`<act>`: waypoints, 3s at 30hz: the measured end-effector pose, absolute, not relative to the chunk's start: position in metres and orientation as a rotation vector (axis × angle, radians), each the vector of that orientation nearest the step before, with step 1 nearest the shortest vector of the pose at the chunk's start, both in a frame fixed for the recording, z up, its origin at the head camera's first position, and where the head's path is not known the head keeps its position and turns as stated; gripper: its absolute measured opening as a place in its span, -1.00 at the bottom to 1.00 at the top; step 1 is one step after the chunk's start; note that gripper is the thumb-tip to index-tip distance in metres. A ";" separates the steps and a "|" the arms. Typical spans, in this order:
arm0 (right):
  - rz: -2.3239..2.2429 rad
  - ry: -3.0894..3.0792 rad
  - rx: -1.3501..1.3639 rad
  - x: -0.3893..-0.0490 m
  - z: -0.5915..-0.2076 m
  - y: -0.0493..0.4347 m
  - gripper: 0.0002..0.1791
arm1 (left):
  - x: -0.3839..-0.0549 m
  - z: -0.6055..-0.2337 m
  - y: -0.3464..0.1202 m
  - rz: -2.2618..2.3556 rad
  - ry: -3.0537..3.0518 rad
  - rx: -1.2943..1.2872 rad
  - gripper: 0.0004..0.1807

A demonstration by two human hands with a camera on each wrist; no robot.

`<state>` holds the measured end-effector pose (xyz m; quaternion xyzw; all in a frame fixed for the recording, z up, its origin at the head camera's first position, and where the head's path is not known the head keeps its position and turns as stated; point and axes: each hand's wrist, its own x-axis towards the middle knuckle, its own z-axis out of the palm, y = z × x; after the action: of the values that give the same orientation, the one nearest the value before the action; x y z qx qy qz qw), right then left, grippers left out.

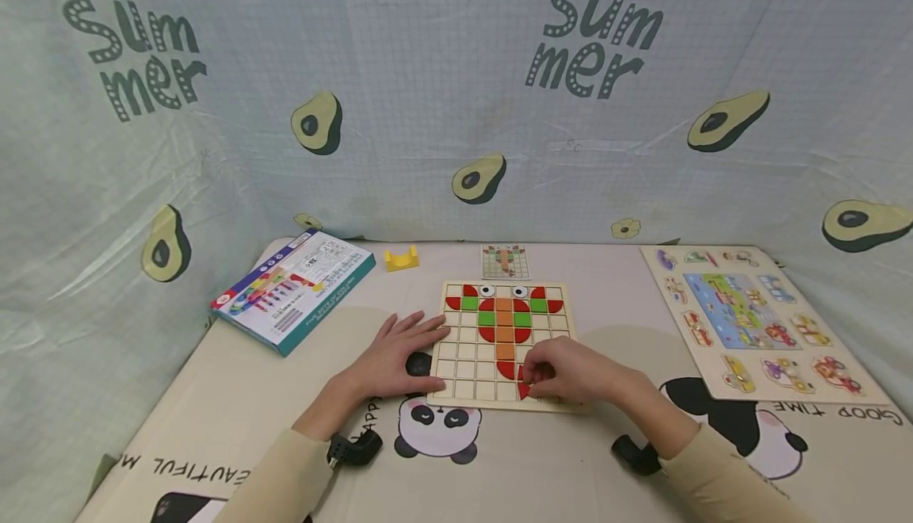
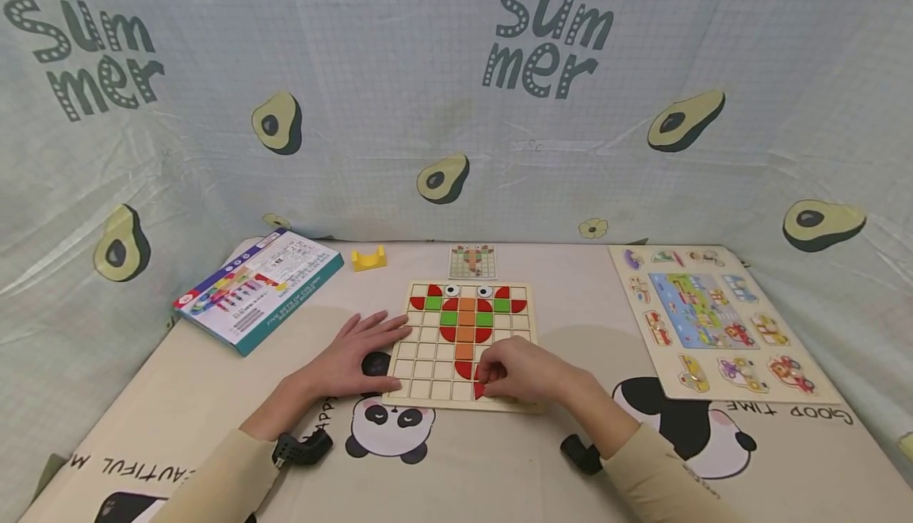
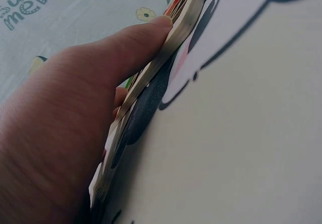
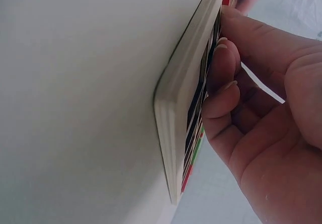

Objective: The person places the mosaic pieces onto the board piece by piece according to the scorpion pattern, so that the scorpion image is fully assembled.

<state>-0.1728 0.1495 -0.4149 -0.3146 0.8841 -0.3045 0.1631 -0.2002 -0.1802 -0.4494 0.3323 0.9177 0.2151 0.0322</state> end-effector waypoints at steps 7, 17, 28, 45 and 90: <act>-0.854 2.531 -0.916 -0.173 -0.416 0.150 -0.86 | -0.200 -0.450 -0.180 0.663 2.820 1.021 -0.08; -0.850 2.537 -0.938 -0.173 -0.417 0.150 -0.84 | -0.201 -0.450 -0.180 0.645 2.835 1.023 -0.08; -0.849 2.569 -0.870 -0.173 -0.413 0.156 -0.89 | -0.199 -0.448 -0.180 0.646 2.835 1.015 -0.07; -0.867 2.548 -0.895 -0.173 -0.415 0.154 -0.86 | -0.199 -0.449 -0.180 0.658 2.830 1.027 -0.08; -1.196 2.601 -0.725 -0.171 -0.405 0.228 -0.55 | -0.203 -0.453 -0.180 0.658 2.820 1.019 -0.07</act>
<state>-0.1714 0.2283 -0.4050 -0.2445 0.8769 -0.4031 0.0941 -0.2029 -0.1796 -0.4535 0.3317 0.9180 0.2144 0.0360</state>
